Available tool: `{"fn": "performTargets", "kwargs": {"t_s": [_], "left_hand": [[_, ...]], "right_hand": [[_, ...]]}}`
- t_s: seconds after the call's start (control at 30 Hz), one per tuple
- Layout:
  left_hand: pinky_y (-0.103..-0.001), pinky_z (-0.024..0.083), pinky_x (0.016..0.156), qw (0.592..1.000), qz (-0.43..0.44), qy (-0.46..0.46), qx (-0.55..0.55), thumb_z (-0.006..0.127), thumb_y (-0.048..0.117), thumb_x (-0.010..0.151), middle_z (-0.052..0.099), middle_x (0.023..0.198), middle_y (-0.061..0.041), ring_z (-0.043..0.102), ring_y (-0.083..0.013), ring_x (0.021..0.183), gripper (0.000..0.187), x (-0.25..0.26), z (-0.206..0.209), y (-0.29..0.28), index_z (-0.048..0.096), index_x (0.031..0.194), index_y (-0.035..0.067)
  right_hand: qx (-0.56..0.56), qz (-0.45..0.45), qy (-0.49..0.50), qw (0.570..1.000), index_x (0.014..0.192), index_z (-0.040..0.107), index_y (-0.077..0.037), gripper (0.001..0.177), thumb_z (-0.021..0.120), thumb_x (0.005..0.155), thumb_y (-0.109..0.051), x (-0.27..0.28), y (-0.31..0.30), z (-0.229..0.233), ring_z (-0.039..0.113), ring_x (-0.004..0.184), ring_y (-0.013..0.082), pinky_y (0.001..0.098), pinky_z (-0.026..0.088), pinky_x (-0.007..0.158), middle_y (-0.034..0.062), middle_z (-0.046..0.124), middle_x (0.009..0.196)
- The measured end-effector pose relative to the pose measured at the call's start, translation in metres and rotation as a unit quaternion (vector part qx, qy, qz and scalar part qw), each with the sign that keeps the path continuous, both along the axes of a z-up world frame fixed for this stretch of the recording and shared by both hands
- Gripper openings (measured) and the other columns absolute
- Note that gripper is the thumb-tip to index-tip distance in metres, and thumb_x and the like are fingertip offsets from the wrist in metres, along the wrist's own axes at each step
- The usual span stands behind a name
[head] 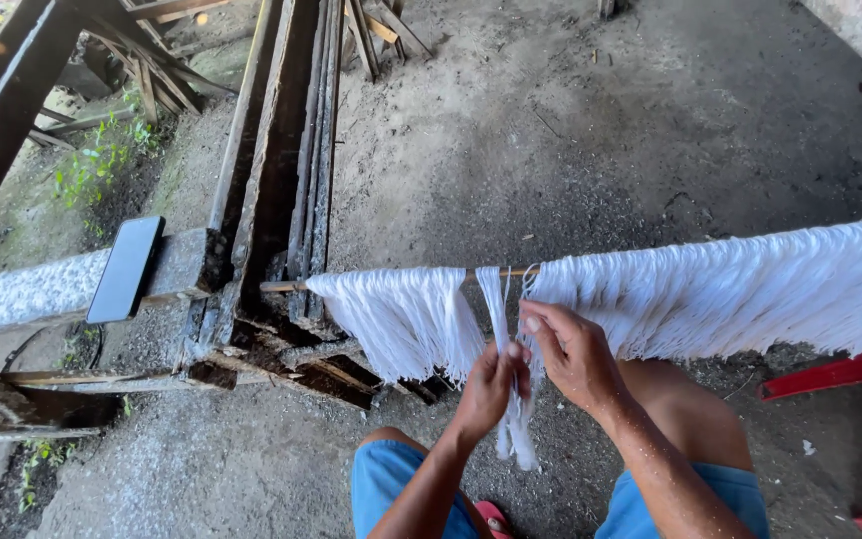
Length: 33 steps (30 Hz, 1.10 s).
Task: A person is seen manually separating and organizing long white threads hanging from a horizontal wooden rod in a workshop setting.
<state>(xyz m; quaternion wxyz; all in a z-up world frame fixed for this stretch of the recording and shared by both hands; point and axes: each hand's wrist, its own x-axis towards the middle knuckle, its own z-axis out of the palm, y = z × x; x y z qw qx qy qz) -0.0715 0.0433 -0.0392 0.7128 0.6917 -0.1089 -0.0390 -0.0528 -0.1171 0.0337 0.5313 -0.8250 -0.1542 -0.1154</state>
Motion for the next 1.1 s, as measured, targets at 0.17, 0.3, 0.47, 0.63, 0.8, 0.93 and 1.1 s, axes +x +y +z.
{"fn": "performTargets", "kwargs": {"t_s": [0.17, 0.3, 0.47, 0.63, 0.8, 0.93, 1.1], "left_hand": [[-0.030, 0.055, 0.055, 0.985, -0.129, 0.089, -0.070, 0.038, 0.038, 0.115, 0.067, 0.071, -0.009, 0.063, -0.0179, 0.055, 0.038, -0.070, -0.038, 0.001, 0.056, 0.102, 0.008], [-0.029, 0.053, 0.067, 0.971, -0.163, 0.139, -0.111, 0.045, 0.040, 0.113, 0.073, 0.082, -0.010, 0.070, -0.0186, 0.071, 0.041, -0.082, -0.045, 0.021, 0.067, 0.107, 0.007], [-0.033, 0.055, 0.073, 0.988, -0.018, 0.099, -0.116, 0.045, 0.046, 0.107, 0.059, 0.086, -0.007, 0.060, -0.0164, 0.078, 0.047, -0.060, 0.033, 0.038, 0.058, 0.122, 0.004], [-0.025, 0.045, 0.058, 0.988, -0.029, 0.049, -0.145, 0.061, 0.029, 0.106, 0.055, 0.079, 0.001, 0.050, -0.0097, 0.063, 0.019, -0.036, 0.044, 0.027, 0.058, 0.096, 0.013], [-0.020, 0.051, 0.068, 0.971, 0.058, 0.104, -0.205, 0.070, 0.013, 0.102, 0.064, 0.083, -0.001, 0.060, -0.0075, 0.076, 0.016, -0.032, 0.025, 0.017, 0.066, 0.107, -0.001], [-0.020, 0.046, 0.065, 0.973, 0.041, 0.093, -0.207, 0.076, 0.009, 0.097, 0.064, 0.075, -0.002, 0.058, -0.0064, 0.070, 0.016, -0.039, 0.037, 0.019, 0.065, 0.104, -0.001], [-0.022, 0.033, 0.056, 0.983, 0.048, 0.073, -0.162, 0.075, 0.016, 0.101, 0.046, 0.063, 0.002, 0.043, -0.0035, 0.060, 0.023, -0.052, 0.068, 0.028, 0.063, 0.087, 0.001]], "right_hand": [[0.085, 0.069, 0.198, 0.974, 0.155, 0.040, -0.012, 0.065, 0.048, 0.099, -0.044, -0.008, 0.019, -0.004, 0.059, 0.137, 0.0352, 0.0469, 0.053, 0.109, 0.0229, 0.057, 0.148], [0.137, 0.119, 0.237, 0.954, 0.118, 0.070, -0.004, 0.038, 0.047, 0.104, -0.031, -0.036, 0.029, -0.012, 0.075, 0.086, 0.0178, 0.0341, 0.058, 0.080, 0.0088, 0.080, 0.086], [0.231, 0.064, 0.318, 0.917, 0.117, 0.071, -0.002, 0.029, 0.057, 0.102, -0.023, -0.064, 0.031, -0.048, 0.074, 0.074, 0.0219, 0.0383, 0.070, 0.071, 0.0146, 0.074, 0.084], [0.122, 0.026, 0.249, 0.961, 0.078, 0.063, -0.003, 0.023, 0.065, 0.098, -0.014, -0.065, 0.019, -0.058, 0.056, 0.062, 0.0193, 0.0352, 0.046, 0.058, 0.0097, 0.061, 0.068], [0.109, -0.062, 0.254, 0.959, 0.100, 0.080, -0.009, 0.015, 0.077, 0.092, -0.021, -0.059, 0.019, -0.026, 0.069, 0.078, 0.0170, 0.0365, 0.057, 0.071, 0.0121, 0.079, 0.083], [0.213, -0.002, 0.233, 0.949, 0.108, 0.073, -0.003, 0.020, 0.071, 0.098, -0.020, -0.042, 0.025, -0.021, 0.064, 0.083, 0.0193, 0.0357, 0.053, 0.076, 0.0128, 0.070, 0.088], [0.249, 0.008, 0.204, 0.947, 0.092, 0.071, -0.004, 0.015, 0.077, 0.096, -0.017, -0.050, 0.041, -0.001, 0.055, 0.078, 0.0092, 0.0268, 0.047, 0.073, 0.0027, 0.061, 0.077]]}}
